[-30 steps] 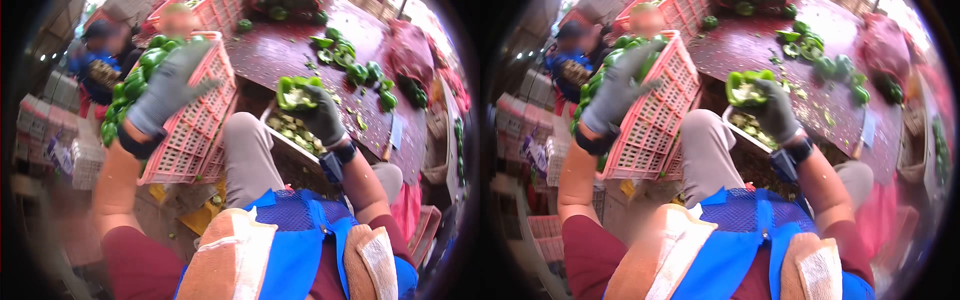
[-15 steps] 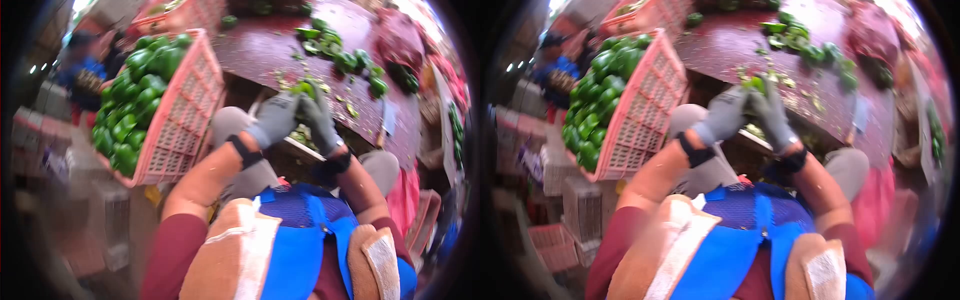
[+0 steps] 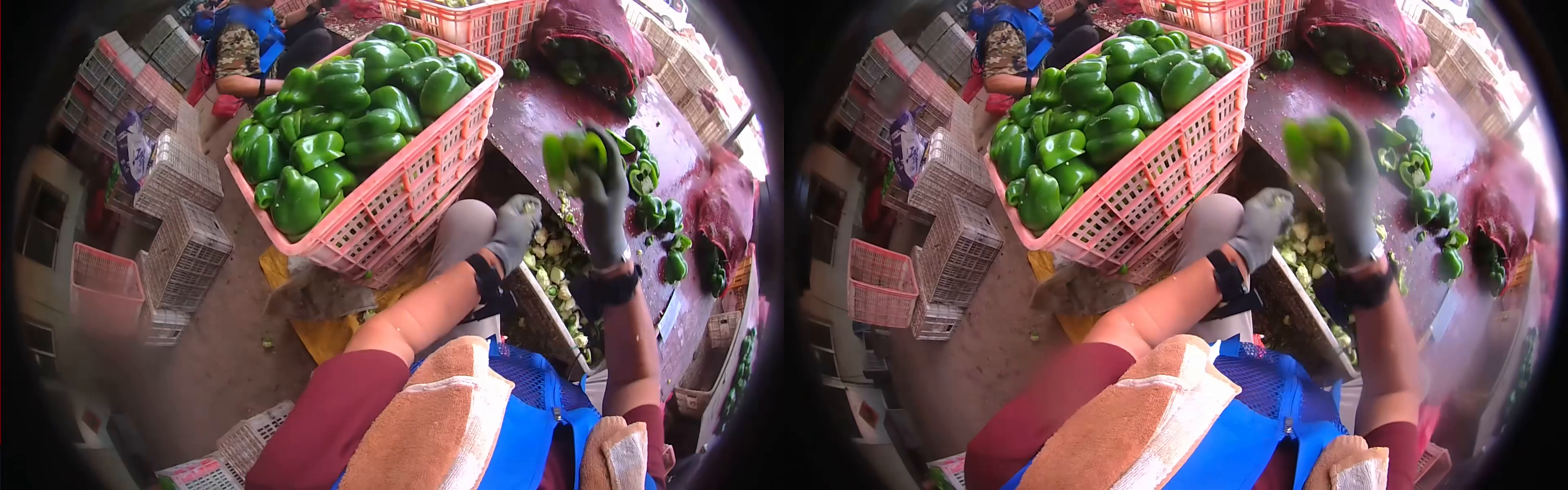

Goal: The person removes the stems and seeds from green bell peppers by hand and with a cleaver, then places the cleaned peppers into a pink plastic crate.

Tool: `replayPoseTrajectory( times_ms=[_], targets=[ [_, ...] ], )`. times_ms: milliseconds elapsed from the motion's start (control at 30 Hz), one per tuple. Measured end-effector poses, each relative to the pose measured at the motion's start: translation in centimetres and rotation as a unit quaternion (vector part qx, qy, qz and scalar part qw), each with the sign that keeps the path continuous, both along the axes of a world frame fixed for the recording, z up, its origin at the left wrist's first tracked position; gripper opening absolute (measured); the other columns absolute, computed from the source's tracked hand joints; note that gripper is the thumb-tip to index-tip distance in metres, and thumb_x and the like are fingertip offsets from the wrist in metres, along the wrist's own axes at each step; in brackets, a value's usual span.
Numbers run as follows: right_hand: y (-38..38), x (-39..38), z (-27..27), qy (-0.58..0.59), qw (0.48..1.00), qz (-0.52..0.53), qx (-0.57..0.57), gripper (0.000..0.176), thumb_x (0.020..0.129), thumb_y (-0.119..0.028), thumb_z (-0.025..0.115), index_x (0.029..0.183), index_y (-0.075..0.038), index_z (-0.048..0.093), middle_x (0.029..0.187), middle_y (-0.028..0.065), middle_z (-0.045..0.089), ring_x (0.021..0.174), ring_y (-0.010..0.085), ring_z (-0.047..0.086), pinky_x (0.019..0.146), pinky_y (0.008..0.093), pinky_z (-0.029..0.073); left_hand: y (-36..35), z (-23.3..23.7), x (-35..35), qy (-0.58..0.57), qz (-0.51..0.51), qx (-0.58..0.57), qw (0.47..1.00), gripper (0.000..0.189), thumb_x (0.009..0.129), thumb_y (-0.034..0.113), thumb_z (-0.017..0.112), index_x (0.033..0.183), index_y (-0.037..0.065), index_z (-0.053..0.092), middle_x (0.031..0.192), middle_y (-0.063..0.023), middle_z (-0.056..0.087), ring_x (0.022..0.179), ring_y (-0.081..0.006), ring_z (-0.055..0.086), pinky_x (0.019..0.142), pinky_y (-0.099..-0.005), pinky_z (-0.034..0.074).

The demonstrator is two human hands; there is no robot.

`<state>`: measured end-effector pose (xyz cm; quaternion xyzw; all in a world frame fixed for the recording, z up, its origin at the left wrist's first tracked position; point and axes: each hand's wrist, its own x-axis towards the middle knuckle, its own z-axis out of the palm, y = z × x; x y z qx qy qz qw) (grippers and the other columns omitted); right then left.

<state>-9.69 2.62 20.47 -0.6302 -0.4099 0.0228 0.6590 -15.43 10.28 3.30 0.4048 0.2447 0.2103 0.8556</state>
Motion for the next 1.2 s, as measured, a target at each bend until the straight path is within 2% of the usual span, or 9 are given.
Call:
replayPoseTrajectory(
  times_ms=[100, 200, 333, 500, 667, 767, 867, 1033, 1200],
  targets=[
    [9.2, -1.8, 4.4, -0.340, 0.938, -0.044, 0.048, 0.044, 0.087, -0.005, 0.058, 0.131, -0.008, 0.055, 0.123, 0.0157, 0.060, 0.109, 0.0321, 0.061, 0.096, 0.0416, 0.049, -1.9, -1.9, 0.7, 0.014, 0.010, 0.482, 0.876, 0.025, 0.090, 0.012, 0.062, 0.114, 0.006, 0.065, 0.092, -0.0093, 0.069, 0.071, -0.0226, 0.066, 0.065, -0.0358, 0.053],
    [16.6, -4.7, 4.4, -0.505, 0.859, 0.058, -0.067, 0.055, 0.089, -0.028, 0.067, 0.136, -0.006, 0.050, 0.143, 0.0194, 0.046, 0.129, 0.0391, 0.047, 0.106, 0.0496, 0.041, -2.7, -6.7, 2.0, -0.019, -0.054, 0.645, 0.762, 0.030, 0.094, 0.021, 0.058, 0.119, 0.007, 0.064, 0.109, -0.0133, 0.069, 0.092, -0.0294, 0.067, 0.080, -0.0403, 0.052],
    [18.7, -6.1, -2.5, -0.459, 0.869, 0.151, -0.107, 0.090, 0.089, -0.065, 0.053, 0.146, 0.004, 0.038, 0.154, 0.0307, 0.028, 0.141, 0.0506, 0.029, 0.117, 0.0542, 0.026, -2.5, -5.3, -0.3, 0.012, -0.113, 0.585, 0.803, 0.030, 0.094, 0.019, 0.062, 0.120, 0.005, 0.064, 0.105, -0.0100, 0.070, 0.089, -0.0231, 0.066, 0.076, -0.0348, 0.052],
    [17.6, -4.6, -3.4, -0.405, 0.895, 0.182, -0.027, 0.088, 0.074, -0.045, 0.079, 0.143, -0.002, 0.044, 0.149, 0.0269, 0.036, 0.140, 0.0471, 0.032, 0.118, 0.0555, 0.023, -0.7, -1.4, 0.4, 0.022, -0.152, 0.532, 0.833, 0.031, 0.094, 0.016, 0.067, 0.121, 0.002, 0.063, 0.100, -0.0059, 0.071, 0.085, -0.0151, 0.066, 0.072, -0.0279, 0.052],
    [17.6, -4.3, -2.1, -0.328, 0.921, 0.190, -0.092, 0.062, 0.089, -0.057, 0.058, 0.139, -0.021, 0.052, 0.149, 0.0149, 0.041, 0.139, 0.0438, 0.035, 0.111, 0.0629, 0.030, -1.1, 4.8, 6.1, 0.065, -0.272, 0.117, 0.953, 0.031, 0.095, 0.017, 0.068, 0.123, 0.004, 0.062, 0.099, -0.0056, 0.071, 0.083, -0.0106, 0.067, 0.069, -0.0241, 0.052],
    [11.4, -0.2, -0.9, -0.418, 0.903, 0.098, 0.014, 0.061, 0.081, -0.043, 0.074, 0.136, -0.027, 0.055, 0.147, 0.0124, 0.044, 0.136, 0.0426, 0.039, 0.110, 0.0607, 0.033, 1.8, 0.0, 8.0, 0.078, -0.294, -0.015, 0.952, 0.026, 0.100, 0.018, 0.062, 0.122, 0.004, 0.062, 0.092, -0.0035, 0.068, 0.075, -0.0092, 0.061, 0.064, -0.0235, 0.050],
    [4.1, 9.8, -5.0, -0.421, 0.897, -0.082, -0.103, 0.065, 0.067, -0.032, 0.082, 0.128, -0.020, 0.060, 0.139, 0.0165, 0.049, 0.130, 0.0395, 0.045, 0.107, 0.0510, 0.038, -0.7, 0.3, 7.1, -0.097, -0.129, 0.119, 0.980, 0.029, 0.099, 0.009, 0.056, 0.128, 0.004, 0.060, 0.104, -0.0051, 0.068, 0.082, -0.0100, 0.062, 0.068, -0.0247, 0.054],
    [-11.8, 25.9, -11.8, -0.199, 0.726, -0.401, -0.522, 0.085, 0.066, -0.045, 0.082, 0.142, -0.036, 0.046, 0.146, 0.0124, 0.042, 0.128, 0.0406, 0.045, 0.098, 0.0566, 0.045, -2.8, 2.9, 9.8, -0.001, -0.247, 0.215, 0.945, 0.041, 0.095, 0.003, 0.061, 0.137, 0.001, 0.056, 0.113, -0.0043, 0.066, 0.091, -0.0060, 0.059, 0.079, -0.0200, 0.049],
    [-18.1, 30.6, -15.4, -0.022, 0.704, -0.346, -0.620, 0.080, 0.068, -0.041, 0.081, 0.140, -0.021, 0.052, 0.134, 0.0200, 0.056, 0.125, 0.0377, 0.053, 0.101, 0.0439, 0.047, -3.9, 2.0, 11.7, 0.000, -0.350, 0.223, 0.910, 0.041, 0.095, 0.012, 0.065, 0.130, -0.007, 0.057, 0.114, -0.0088, 0.069, 0.097, -0.0108, 0.062, 0.088, -0.0250, 0.050]
  ],
)
